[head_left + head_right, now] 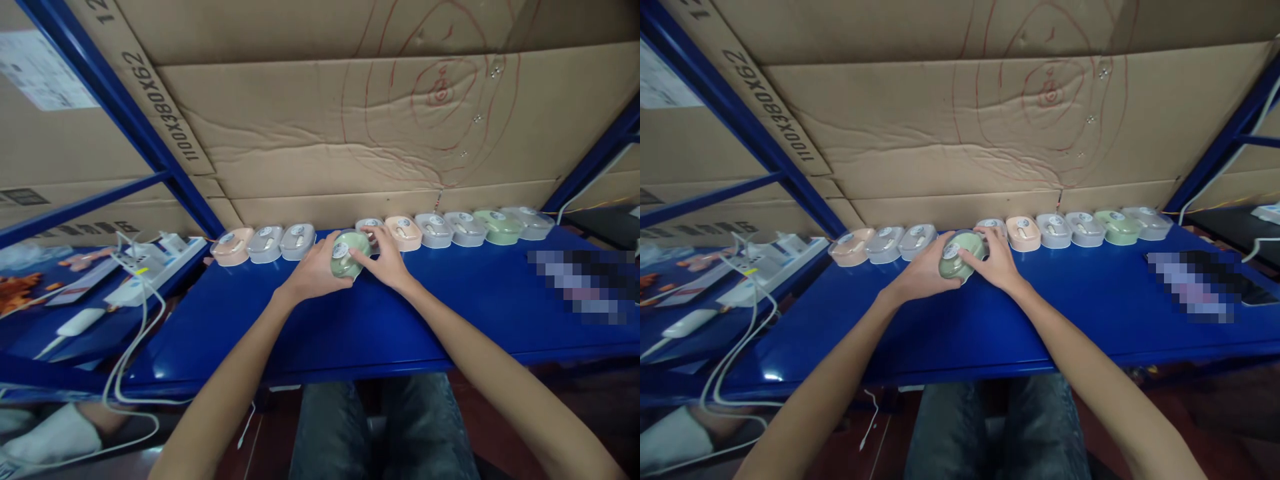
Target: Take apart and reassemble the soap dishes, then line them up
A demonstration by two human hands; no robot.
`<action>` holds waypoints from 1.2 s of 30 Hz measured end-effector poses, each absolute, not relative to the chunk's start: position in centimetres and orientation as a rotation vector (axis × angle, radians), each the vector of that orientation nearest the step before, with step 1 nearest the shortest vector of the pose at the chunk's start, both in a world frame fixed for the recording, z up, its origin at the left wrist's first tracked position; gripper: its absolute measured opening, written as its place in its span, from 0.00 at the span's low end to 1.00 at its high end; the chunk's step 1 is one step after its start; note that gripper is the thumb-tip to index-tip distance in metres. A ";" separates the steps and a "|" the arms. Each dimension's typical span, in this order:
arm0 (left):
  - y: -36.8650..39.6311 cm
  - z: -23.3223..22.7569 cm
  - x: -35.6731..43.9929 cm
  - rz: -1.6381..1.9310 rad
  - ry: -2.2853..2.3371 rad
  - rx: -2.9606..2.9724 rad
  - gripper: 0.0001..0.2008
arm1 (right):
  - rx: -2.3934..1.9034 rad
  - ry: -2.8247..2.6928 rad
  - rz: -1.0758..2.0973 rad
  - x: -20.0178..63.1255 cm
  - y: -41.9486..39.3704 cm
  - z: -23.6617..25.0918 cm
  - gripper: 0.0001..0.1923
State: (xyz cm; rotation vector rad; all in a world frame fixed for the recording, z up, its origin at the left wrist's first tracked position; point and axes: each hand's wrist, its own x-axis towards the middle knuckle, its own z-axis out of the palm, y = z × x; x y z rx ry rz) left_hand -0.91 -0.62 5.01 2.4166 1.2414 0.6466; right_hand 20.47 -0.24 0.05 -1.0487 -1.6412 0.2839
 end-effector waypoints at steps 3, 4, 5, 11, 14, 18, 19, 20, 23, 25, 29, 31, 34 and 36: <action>-0.4 5.3 -1.4 0.710 0.925 2.442 0.55 | -0.930 -1.623 0.452 21.3 -0.1 0.8 0.35; -0.3 5.2 -1.5 0.726 0.832 2.449 0.55 | -0.885 -1.640 0.522 21.6 -0.1 1.0 0.36; -0.2 5.0 -1.5 0.749 0.764 2.445 0.55 | -0.858 -1.645 0.580 21.8 0.0 1.2 0.36; 0.7 2.8 -0.5 1.007 0.707 2.110 0.49 | -0.957 -1.304 0.629 21.5 0.2 1.3 0.33; 0.8 1.9 0.2 1.099 0.737 1.965 0.52 | -0.986 -1.166 0.683 20.6 0.0 1.1 0.33; 1.3 1.6 0.0 1.121 0.720 1.864 0.50 | -0.961 -1.270 0.713 20.9 0.0 1.2 0.36; 1.5 1.6 -0.3 1.101 0.705 1.848 0.49 | -0.940 -1.335 0.724 21.3 -0.1 1.3 0.37; 1.7 1.7 -0.5 1.072 0.689 1.836 0.49 | -0.914 -1.405 0.743 21.7 -0.1 1.4 0.39; 1.9 1.8 -0.9 0.990 0.668 1.811 0.49 | -0.858 -1.576 0.810 22.9 -0.2 1.8 0.42; 1.8 1.8 -0.9 0.953 0.687 1.793 0.51 | -0.856 -1.619 0.829 23.2 -0.3 2.0 0.38; 1.5 1.9 -0.7 0.892 0.725 1.791 0.57 | -0.922 -1.501 0.965 22.9 -0.1 2.0 0.31; 1.5 1.8 -0.7 0.878 0.719 1.786 0.60 | -0.950 -1.348 1.073 22.9 0.3 2.0 0.31; 1.6 1.9 -0.8 0.884 0.734 1.787 0.62 | -0.968 -1.141 1.205 23.8 0.9 2.1 0.35; 1.7 1.9 -0.9 0.898 0.749 1.797 0.61 | -0.965 -1.032 1.265 24.7 1.2 2.2 0.39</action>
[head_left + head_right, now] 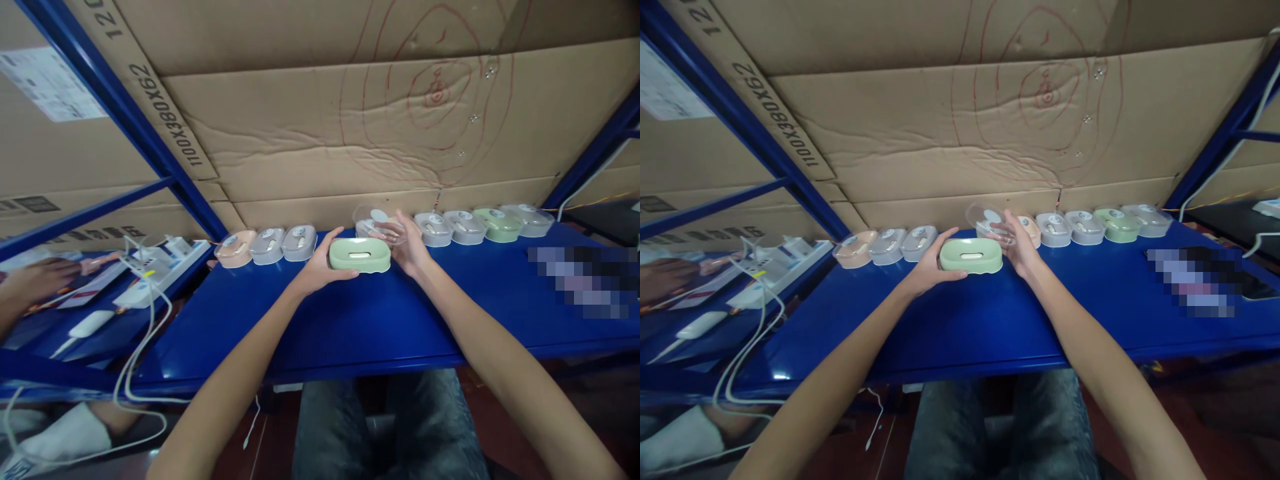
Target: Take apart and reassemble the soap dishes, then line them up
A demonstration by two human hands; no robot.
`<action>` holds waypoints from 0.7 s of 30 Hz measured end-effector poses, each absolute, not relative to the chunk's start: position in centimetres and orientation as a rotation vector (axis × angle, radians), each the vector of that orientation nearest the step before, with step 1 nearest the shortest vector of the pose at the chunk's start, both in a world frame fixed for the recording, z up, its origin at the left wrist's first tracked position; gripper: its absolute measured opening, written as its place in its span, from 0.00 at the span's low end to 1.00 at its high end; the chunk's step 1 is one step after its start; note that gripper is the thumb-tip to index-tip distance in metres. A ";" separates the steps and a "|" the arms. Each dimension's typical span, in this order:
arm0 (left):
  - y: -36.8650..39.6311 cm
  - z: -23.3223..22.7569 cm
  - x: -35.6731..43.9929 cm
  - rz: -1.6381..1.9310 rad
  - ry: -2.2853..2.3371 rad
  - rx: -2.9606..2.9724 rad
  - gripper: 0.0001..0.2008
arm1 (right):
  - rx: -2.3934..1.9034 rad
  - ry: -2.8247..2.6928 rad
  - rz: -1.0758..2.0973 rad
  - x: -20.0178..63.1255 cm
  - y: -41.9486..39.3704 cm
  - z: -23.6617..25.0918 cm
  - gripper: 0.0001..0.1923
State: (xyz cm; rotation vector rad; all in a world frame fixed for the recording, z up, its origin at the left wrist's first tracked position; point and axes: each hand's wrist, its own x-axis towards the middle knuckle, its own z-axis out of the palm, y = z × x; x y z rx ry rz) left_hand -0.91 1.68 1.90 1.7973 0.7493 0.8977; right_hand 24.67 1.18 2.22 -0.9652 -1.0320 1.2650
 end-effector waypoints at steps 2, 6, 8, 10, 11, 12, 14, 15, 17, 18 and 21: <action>1.8 1.9 -0.9 0.918 0.744 1.803 0.60 | -0.938 -0.944 1.283 25.4 1.4 2.3 0.44; 1.8 1.8 -0.8 0.919 0.719 1.828 0.56 | -0.909 -0.928 1.248 25.7 1.5 2.4 0.49; 1.8 1.8 -0.8 0.910 0.714 1.835 0.53 | -0.918 -0.980 1.214 25.7 1.4 2.4 0.50; 1.9 1.9 -0.8 0.912 0.722 1.834 0.51 | -0.933 -1.032 1.165 25.8 1.4 2.6 0.49; 1.9 1.9 -0.9 0.906 0.728 1.830 0.50 | -0.944 -1.043 1.136 25.9 1.4 2.7 0.47; 1.9 1.9 -0.9 0.891 0.736 1.829 0.49 | -0.956 -1.040 1.107 26.1 1.4 2.8 0.45; 1.8 2.0 -1.0 0.844 0.754 1.842 0.48 | -0.975 -1.000 1.054 26.5 1.5 2.9 0.41; 1.7 2.0 -1.0 0.819 0.763 1.859 0.47 | -0.981 -0.976 1.032 26.8 1.5 2.9 0.40; 1.6 2.1 -1.1 0.780 0.779 1.908 0.47 | -0.990 -0.940 1.001 27.2 1.7 2.9 0.39; 1.5 2.1 -1.1 0.767 0.784 1.932 0.46 | -0.997 -0.931 0.990 27.4 1.7 2.8 0.39; 1.3 2.4 -1.2 0.734 0.804 2.005 0.45 | -1.029 -0.928 0.961 27.5 1.9 2.6 0.42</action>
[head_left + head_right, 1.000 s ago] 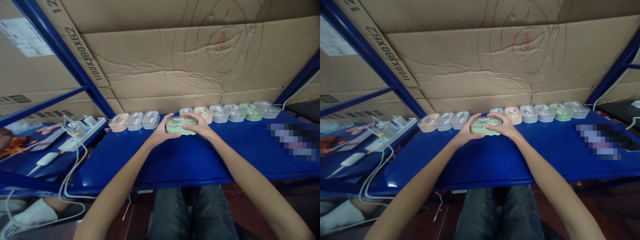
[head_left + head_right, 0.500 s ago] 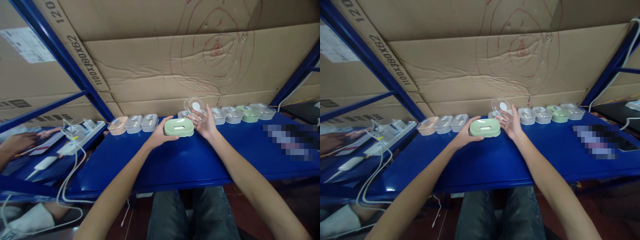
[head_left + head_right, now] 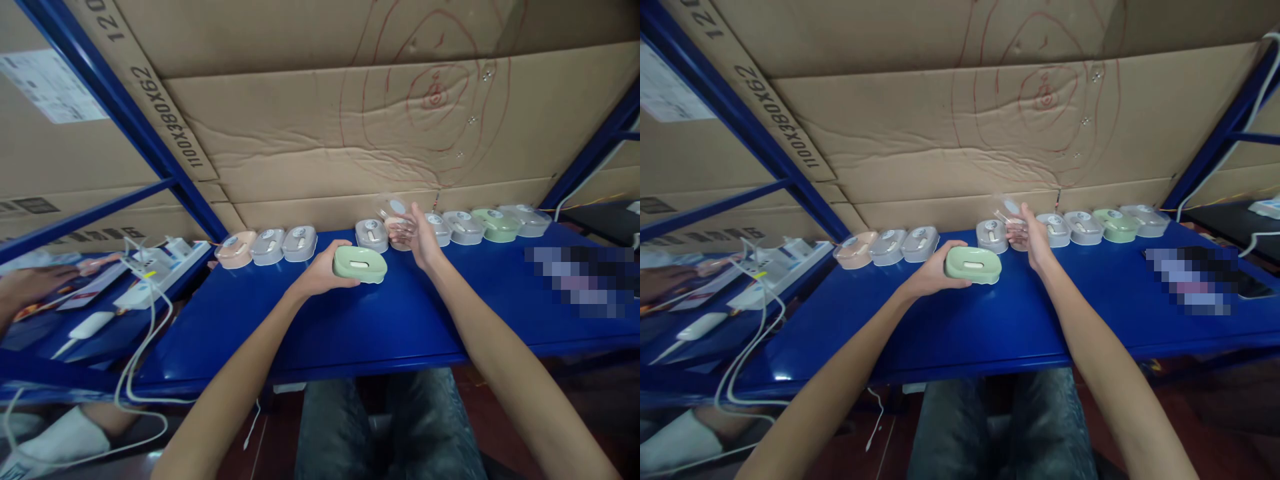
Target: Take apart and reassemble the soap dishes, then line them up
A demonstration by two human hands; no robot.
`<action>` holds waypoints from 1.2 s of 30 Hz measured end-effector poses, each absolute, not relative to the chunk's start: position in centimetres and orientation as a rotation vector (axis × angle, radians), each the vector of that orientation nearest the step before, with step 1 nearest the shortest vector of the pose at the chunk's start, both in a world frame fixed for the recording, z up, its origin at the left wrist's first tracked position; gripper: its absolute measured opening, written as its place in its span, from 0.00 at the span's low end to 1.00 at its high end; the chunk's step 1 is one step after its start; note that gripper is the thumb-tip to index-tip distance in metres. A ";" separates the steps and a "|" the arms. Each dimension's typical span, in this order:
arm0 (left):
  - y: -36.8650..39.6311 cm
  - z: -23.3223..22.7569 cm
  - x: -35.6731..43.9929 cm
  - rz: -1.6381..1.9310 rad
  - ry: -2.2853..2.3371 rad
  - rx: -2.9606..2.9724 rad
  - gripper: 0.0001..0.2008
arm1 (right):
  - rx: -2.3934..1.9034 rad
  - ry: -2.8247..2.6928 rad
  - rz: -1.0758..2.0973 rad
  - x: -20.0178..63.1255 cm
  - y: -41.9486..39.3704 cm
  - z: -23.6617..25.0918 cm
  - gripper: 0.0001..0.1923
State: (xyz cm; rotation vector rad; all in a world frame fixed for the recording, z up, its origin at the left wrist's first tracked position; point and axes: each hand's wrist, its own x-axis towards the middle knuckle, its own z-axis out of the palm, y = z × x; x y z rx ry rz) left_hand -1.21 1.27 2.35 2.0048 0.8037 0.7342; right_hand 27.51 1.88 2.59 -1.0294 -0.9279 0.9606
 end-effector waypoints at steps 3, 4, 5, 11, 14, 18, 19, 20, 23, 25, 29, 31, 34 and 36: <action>1.2 2.7 -1.3 0.665 0.840 2.114 0.43 | -1.052 -0.946 0.932 27.3 1.9 2.5 0.40; 1.2 2.8 -1.3 0.637 0.865 2.163 0.43 | -1.052 -0.959 0.924 27.2 1.8 2.6 0.39; 1.2 2.9 -1.3 0.608 0.896 2.217 0.44 | -1.050 -0.974 0.917 27.0 1.8 2.6 0.38; 1.1 2.7 -1.2 0.514 0.916 2.450 0.44 | -1.069 -1.120 0.823 27.0 0.9 3.6 0.35; 1.3 2.5 -1.3 0.502 0.894 2.490 0.44 | -1.099 -1.337 0.622 28.7 -1.2 4.2 0.32; 1.4 2.6 -1.4 0.519 0.856 2.498 0.47 | -1.269 -1.573 0.322 32.7 -5.3 3.8 0.28; 1.4 2.6 -1.4 0.532 0.844 2.496 0.47 | -1.321 -1.615 0.256 33.8 -6.3 3.4 0.28; 1.4 2.6 -1.4 0.545 0.837 2.492 0.48 | -1.367 -1.659 0.207 34.8 -7.2 3.0 0.29; 1.5 2.5 -1.4 0.560 0.843 2.473 0.49 | -1.433 -1.805 0.145 36.7 -9.0 1.7 0.31; 1.6 2.4 -1.4 0.561 0.850 2.466 0.50 | -1.445 -1.912 0.120 37.2 -9.3 1.1 0.32; 1.7 2.3 -1.4 0.558 0.850 2.470 0.51 | -1.455 -2.072 0.087 37.1 -8.5 0.6 0.37; 1.6 2.3 -1.3 0.559 0.847 2.473 0.51 | -1.451 -2.139 0.074 37.0 -7.7 0.4 0.39; 1.5 2.3 -1.3 0.576 0.835 2.466 0.50 | -1.446 -2.242 0.040 36.8 -6.9 0.0 0.39; 1.5 2.4 -1.4 0.591 0.829 2.451 0.50 | -1.451 -2.279 0.007 36.7 -6.6 -0.1 0.38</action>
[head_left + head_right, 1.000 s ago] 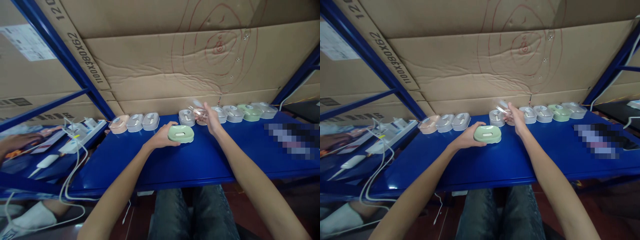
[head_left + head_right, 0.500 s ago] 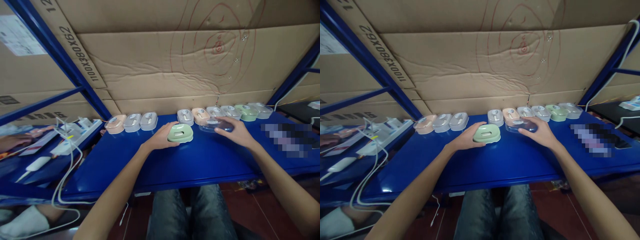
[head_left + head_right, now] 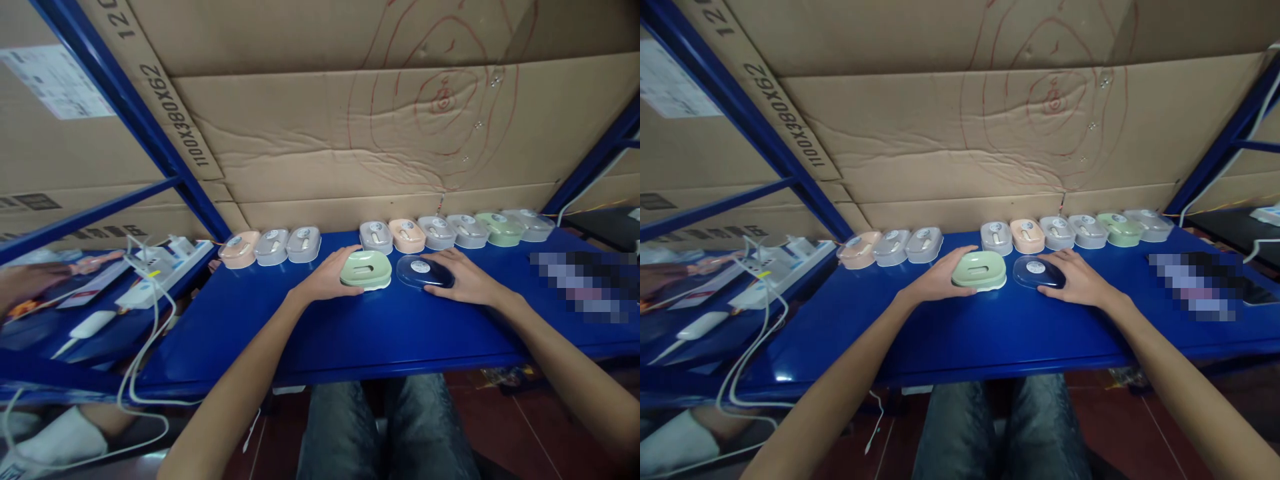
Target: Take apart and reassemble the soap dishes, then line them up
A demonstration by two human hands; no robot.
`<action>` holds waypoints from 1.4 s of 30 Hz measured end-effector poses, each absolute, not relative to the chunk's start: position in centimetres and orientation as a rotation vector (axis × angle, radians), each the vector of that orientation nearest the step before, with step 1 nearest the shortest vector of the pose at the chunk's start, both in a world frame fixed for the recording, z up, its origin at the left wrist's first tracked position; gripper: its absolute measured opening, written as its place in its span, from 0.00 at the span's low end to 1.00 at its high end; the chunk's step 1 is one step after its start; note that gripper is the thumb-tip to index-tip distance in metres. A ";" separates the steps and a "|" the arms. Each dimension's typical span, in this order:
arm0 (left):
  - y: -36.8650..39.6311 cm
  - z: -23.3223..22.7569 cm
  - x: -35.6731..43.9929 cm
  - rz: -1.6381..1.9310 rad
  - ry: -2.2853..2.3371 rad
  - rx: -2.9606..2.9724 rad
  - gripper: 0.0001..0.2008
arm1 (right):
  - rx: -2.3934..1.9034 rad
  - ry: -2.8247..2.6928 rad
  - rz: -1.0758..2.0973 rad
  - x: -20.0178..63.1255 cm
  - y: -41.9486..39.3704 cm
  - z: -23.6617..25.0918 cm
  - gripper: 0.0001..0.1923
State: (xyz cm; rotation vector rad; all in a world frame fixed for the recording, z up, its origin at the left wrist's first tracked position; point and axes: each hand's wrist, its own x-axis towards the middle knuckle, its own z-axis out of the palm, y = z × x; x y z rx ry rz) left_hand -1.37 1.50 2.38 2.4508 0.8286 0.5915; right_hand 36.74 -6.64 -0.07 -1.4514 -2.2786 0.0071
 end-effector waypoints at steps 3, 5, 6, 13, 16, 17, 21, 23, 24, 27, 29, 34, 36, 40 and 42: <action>1.7 2.6 -1.6 0.634 0.832 2.413 0.51 | -1.455 -2.300 -0.059 36.2 -6.7 0.5 0.38; 1.8 2.9 -1.8 0.702 0.833 2.381 0.50 | -1.445 -2.293 -0.100 35.4 -6.8 1.3 0.38; 1.9 3.1 -2.0 0.746 0.835 2.366 0.49 | -1.435 -2.283 -0.113 34.7 -6.9 1.8 0.37; 2.8 3.4 -3.1 1.010 0.997 2.314 0.41 | -1.209 -2.450 -0.045 27.1 -4.7 3.8 0.33; 3.4 2.9 -3.2 1.083 1.082 2.254 0.39 | -1.119 -2.550 -0.045 24.5 -3.3 3.0 0.32; 3.5 2.8 -3.1 1.108 1.106 2.226 0.38 | -1.106 -2.566 -0.047 24.0 -3.0 2.6 0.32; 3.5 2.7 -2.6 1.214 1.182 2.059 0.32 | -1.051 -2.541 0.040 23.3 -2.9 1.0 0.25; 3.4 2.8 -2.3 1.272 1.202 1.926 0.29 | -1.011 -2.508 0.124 23.3 -3.4 0.6 0.24; 3.4 2.9 -2.2 1.297 1.200 1.842 0.28 | -0.993 -2.491 0.168 23.3 -3.7 0.5 0.24; 3.5 3.0 -1.8 1.326 1.114 1.562 0.28 | -0.939 -2.384 0.321 23.3 -4.2 0.7 0.24; 3.7 3.1 -1.7 1.316 1.016 1.391 0.30 | -0.886 -2.236 0.431 23.3 -4.2 1.1 0.21; 3.9 3.5 -1.9 1.220 0.846 1.110 0.33 | -0.828 -1.615 1.053 23.6 -3.7 2.3 0.20; 3.8 3.7 -1.9 1.163 0.805 1.048 0.33 | -0.799 -1.348 1.273 23.5 -3.6 2.7 0.25; 3.4 3.7 -1.8 1.093 0.776 0.994 0.33 | -0.763 -1.098 1.428 23.1 -3.5 3.1 0.34; 3.3 3.6 -1.7 1.077 0.773 0.988 0.33 | -0.758 -1.059 1.449 22.9 -3.4 3.1 0.36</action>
